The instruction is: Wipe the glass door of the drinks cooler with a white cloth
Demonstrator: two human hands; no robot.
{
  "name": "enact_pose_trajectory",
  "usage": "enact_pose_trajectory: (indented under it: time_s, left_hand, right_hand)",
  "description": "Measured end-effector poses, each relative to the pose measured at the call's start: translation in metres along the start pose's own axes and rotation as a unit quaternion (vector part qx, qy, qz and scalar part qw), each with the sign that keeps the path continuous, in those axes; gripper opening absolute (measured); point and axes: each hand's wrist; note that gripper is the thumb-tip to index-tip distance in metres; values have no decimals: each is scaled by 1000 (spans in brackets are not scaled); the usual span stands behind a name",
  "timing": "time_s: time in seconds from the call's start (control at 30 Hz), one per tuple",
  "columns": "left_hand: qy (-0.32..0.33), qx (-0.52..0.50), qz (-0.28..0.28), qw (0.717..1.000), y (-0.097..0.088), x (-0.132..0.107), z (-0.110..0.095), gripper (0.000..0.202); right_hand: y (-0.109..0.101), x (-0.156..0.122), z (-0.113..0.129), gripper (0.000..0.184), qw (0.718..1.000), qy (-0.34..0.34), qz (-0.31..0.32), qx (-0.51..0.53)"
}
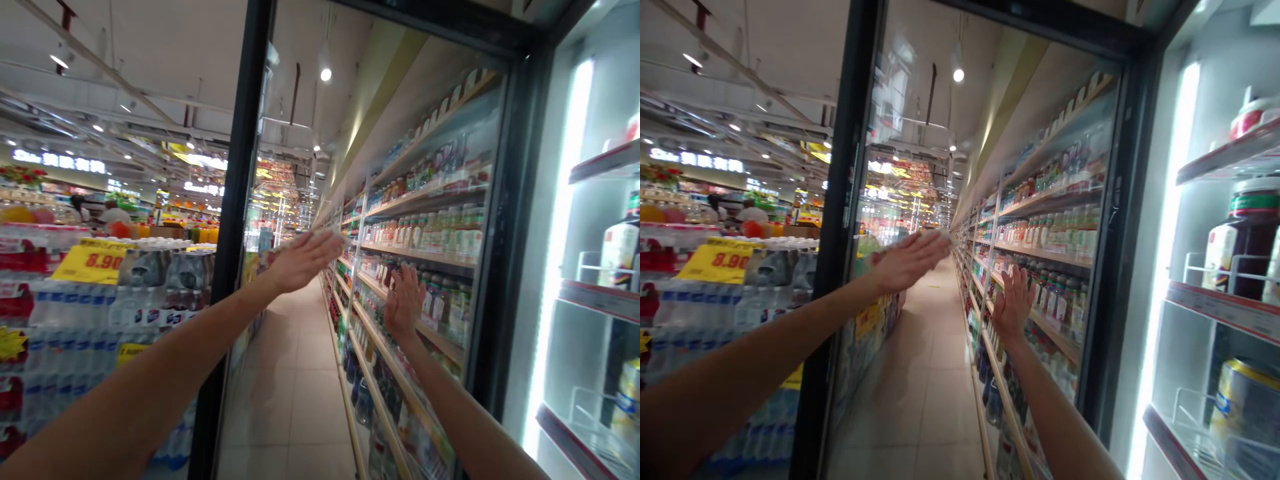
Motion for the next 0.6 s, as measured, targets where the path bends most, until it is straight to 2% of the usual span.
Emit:
enact_pose_trajectory:
  time_s: [0.03, 0.07, 0.1, 0.13, 0.2, 0.23, 0.27, 0.3, 0.33, 0.37, 0.43, 0.47, 0.5, 0.53, 0.6]
  left_hand:
    - [-68, 3, -12, 998, -2, -1, 1, 49]
    - [-107, 4, -19, 994, -2, -4, -3, 48]
    - [-105, 4, -22, 994, 0, -10, -12, 47]
    - [-60, 2, -16, 998, 4, -17, -23, 46]
    - [106, -5, 1, 994, 13, -32, -41, 44]
    - [172, -8, 10, 985, 15, -38, -44, 43]
    - [202, -10, 16, 979, 16, -41, -41, 44]
    - [188, -9, 17, 982, 15, -42, -34, 46]
    - [130, -7, 10, 991, 12, -41, -23, 48]
    - [44, -4, -3, 999, 9, -39, -12, 50]
    - [-121, 2, -37, 992, 4, -36, 2, 52]
    - [-165, 4, -47, 985, 4, -36, 2, 52]
    - [-167, 7, -47, 985, 5, -38, -2, 52]
    - [-128, 9, -36, 991, 7, -42, -10, 51]
    - [17, 14, 5, 1000, 11, -50, -26, 49]
  right_hand:
    - [0, 0, 0, 43, 1000, 2, 1, 0]
    - [0, 0, 0, 43, 1000, 3, 3, 0]
    - [0, 0, 0, 44, 1000, 5, 4, 1]
    - [1, 0, 0, 44, 1000, 6, 7, 2]
    - [1, -1, 0, 44, 1000, 6, 8, 2]
    - [1, -1, 0, 44, 1000, 6, 8, 0]
    - [1, -1, 0, 43, 1000, 6, 8, -1]
    - [1, -1, 0, 43, 1000, 5, 6, -1]
    - [2, -1, 0, 43, 1000, 3, 3, -2]
    - [2, -1, 0, 43, 1000, 2, -1, -1]
    - [2, 0, 0, 43, 1000, -2, -6, 3]
    - [2, 0, 0, 43, 1000, -5, -8, 4]
    - [2, 0, 0, 43, 1000, -7, -10, 5]
    - [2, 0, 0, 43, 1000, -9, -10, 4]
    - [2, 0, 0, 42, 1000, -9, -10, 3]
Point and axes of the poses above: each hand's wrist, its own x-axis towards the middle knuckle, its own y-axis out of the palm, z = x × y, and after that the axes turned 8 degrees about z, right-handed
